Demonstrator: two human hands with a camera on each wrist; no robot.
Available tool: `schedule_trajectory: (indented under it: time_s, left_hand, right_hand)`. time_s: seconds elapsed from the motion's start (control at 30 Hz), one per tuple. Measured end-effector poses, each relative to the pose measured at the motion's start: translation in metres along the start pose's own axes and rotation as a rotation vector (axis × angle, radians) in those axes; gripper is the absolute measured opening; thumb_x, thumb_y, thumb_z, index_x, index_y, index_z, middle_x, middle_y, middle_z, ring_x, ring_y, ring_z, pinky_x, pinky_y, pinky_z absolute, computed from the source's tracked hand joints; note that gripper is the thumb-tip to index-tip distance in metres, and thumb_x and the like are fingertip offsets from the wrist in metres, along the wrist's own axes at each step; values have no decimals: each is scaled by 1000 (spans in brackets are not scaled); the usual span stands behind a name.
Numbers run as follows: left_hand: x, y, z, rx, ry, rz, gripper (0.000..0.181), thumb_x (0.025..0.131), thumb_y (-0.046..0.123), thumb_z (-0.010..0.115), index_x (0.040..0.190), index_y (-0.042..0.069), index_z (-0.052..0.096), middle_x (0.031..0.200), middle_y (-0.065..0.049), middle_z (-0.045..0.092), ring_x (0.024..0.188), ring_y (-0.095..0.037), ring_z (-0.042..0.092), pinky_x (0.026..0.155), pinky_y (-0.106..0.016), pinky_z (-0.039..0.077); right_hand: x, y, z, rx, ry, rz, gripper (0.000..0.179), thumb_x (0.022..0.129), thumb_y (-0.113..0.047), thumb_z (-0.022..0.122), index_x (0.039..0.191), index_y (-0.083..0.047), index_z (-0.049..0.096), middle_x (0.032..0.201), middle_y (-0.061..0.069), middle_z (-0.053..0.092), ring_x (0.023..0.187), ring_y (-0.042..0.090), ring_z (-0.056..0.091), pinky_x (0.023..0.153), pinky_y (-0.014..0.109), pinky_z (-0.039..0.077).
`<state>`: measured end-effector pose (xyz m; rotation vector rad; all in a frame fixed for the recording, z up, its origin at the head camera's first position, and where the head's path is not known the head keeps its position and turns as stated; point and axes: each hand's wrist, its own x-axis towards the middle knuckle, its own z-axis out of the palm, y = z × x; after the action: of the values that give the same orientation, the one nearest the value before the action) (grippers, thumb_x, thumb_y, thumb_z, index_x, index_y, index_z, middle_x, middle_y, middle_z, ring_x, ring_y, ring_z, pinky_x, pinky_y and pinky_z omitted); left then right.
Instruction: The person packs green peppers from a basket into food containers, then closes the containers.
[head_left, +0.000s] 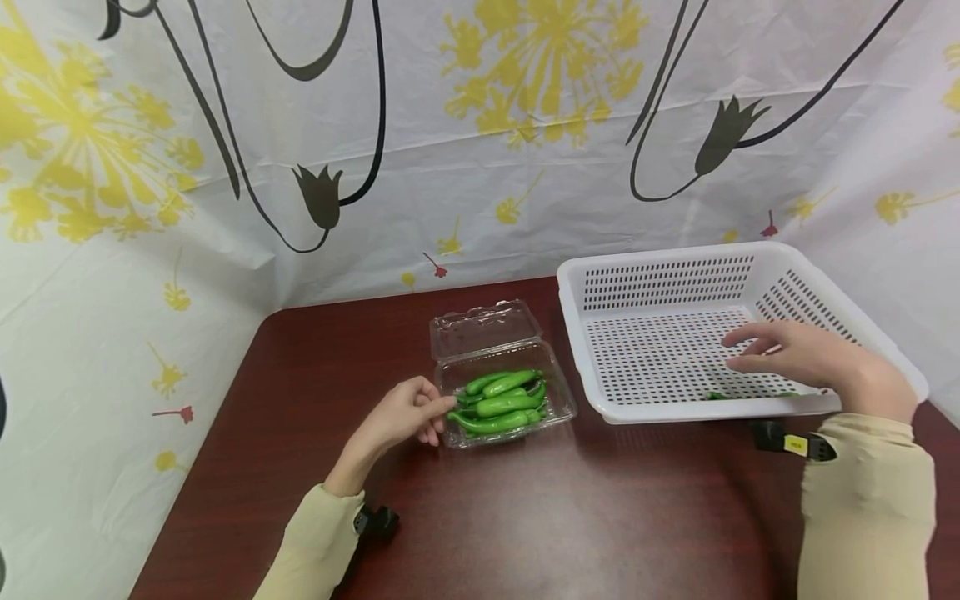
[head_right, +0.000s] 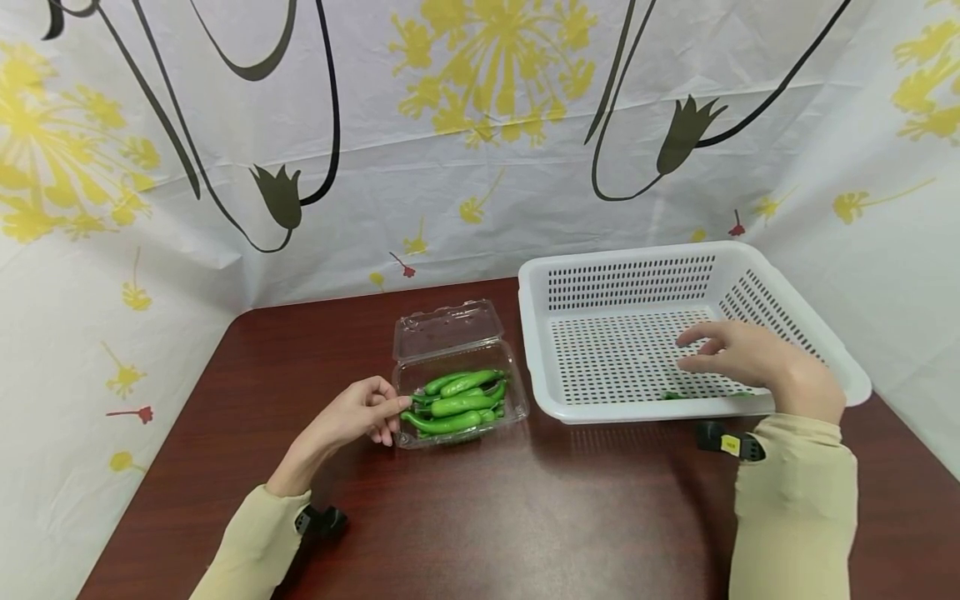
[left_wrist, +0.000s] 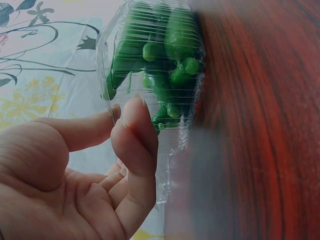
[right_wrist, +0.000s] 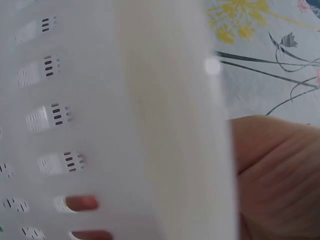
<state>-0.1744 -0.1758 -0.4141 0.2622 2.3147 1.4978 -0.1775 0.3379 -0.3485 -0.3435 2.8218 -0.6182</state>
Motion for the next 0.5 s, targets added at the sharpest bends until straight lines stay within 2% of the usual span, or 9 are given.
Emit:
schedule_trajectory:
  time_s: [0.2,0.33,0.5]
  left_hand:
    - [0,0,0,-5,0,-3,27,100,20,66,100,-3,52,71,-13,65,52,-15,62,54,-35,56]
    - [-1,1,0,-3,1,-3,27,101,21,66,100,-3,52,71,-13,65,52,-16,62,54,-35,56]
    - [0,1,0,-5,3,-6,27,100,21,66,100,-3,52,71,-13,65,52,-16,62,54,-35,55]
  right_hand:
    - [2,3,2,11,-14,-8,43,97,-26,70,127,4,61,107,19,70,102,40,63,78,46,52]
    - [3,5,3,3,-21,-2,43,96,-28,71,125,3,63,109,21,69,103,41,63,79,49,52]
    - [3,8,2,7,-50,12,42,95,-26,72,123,5,64,106,22,70,98,36,65,75,43,52]
